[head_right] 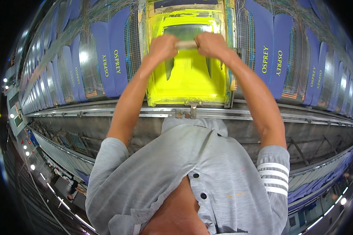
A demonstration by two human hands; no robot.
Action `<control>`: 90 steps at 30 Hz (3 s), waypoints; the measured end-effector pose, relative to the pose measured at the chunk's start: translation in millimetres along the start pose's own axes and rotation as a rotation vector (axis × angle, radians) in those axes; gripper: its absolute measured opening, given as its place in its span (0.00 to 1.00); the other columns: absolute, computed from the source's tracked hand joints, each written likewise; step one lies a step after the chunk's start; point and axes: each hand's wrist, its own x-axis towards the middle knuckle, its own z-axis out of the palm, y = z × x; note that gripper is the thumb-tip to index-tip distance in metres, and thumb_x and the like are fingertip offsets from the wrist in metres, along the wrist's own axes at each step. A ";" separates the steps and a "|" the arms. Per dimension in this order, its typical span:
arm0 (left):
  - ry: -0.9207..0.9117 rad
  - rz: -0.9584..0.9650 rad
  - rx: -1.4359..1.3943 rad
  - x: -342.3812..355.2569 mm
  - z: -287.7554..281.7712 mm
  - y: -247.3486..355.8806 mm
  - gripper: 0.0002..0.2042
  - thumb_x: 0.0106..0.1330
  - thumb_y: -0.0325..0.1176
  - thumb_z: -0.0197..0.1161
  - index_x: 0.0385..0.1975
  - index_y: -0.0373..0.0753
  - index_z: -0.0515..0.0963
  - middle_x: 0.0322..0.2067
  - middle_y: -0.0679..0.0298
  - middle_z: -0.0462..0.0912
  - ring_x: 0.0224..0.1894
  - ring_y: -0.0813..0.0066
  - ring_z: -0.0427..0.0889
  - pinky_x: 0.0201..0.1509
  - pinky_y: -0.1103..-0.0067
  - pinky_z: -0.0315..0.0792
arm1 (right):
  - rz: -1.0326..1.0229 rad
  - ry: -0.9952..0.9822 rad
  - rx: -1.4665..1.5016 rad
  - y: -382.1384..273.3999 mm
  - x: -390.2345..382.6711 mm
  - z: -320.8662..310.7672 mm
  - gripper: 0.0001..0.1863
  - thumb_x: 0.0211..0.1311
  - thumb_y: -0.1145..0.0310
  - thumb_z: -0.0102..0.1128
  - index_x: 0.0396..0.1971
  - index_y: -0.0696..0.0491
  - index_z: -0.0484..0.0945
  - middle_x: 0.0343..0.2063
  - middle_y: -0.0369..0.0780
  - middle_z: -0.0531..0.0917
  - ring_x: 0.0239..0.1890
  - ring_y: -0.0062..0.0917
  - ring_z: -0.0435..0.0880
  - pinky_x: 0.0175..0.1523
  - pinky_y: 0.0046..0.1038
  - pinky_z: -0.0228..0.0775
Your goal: The person performs screen printing on a purple t-shirt using a yellow squeegee and a screen frame. They repeatedly pull the squeegee across the screen to apply ink, then lift the screen to reveal the printed logo before lowering it to continue the process.
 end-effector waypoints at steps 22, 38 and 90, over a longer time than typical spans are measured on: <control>0.070 0.083 -0.045 -72.0 32.6 5.6 0.09 0.50 0.27 0.62 0.31 0.44 0.86 0.25 0.55 0.84 0.31 0.54 0.85 0.33 0.62 0.78 | -0.155 0.170 0.062 -25.8 -53.4 59.0 0.04 0.49 0.73 0.58 0.26 0.53 0.81 0.27 0.45 0.83 0.33 0.44 0.84 0.43 0.44 0.76; 0.073 0.051 0.056 27.4 -11.7 -21.6 0.18 0.52 0.29 0.63 0.44 0.54 0.86 0.30 0.58 0.87 0.31 0.57 0.86 0.37 0.65 0.80 | -0.169 0.308 -0.024 9.1 29.9 3.0 0.06 0.49 0.74 0.58 0.28 0.53 0.81 0.29 0.45 0.83 0.35 0.44 0.84 0.47 0.45 0.75; 0.211 0.081 -0.028 -230.4 -4.3 -322.2 0.18 0.54 0.23 0.55 0.41 0.46 0.87 0.36 0.56 0.87 0.38 0.54 0.86 0.44 0.63 0.78 | 0.438 1.039 0.900 -231.9 120.6 117.2 0.16 0.61 0.59 0.59 0.33 0.58 0.85 0.26 0.51 0.84 0.31 0.46 0.84 0.38 0.41 0.73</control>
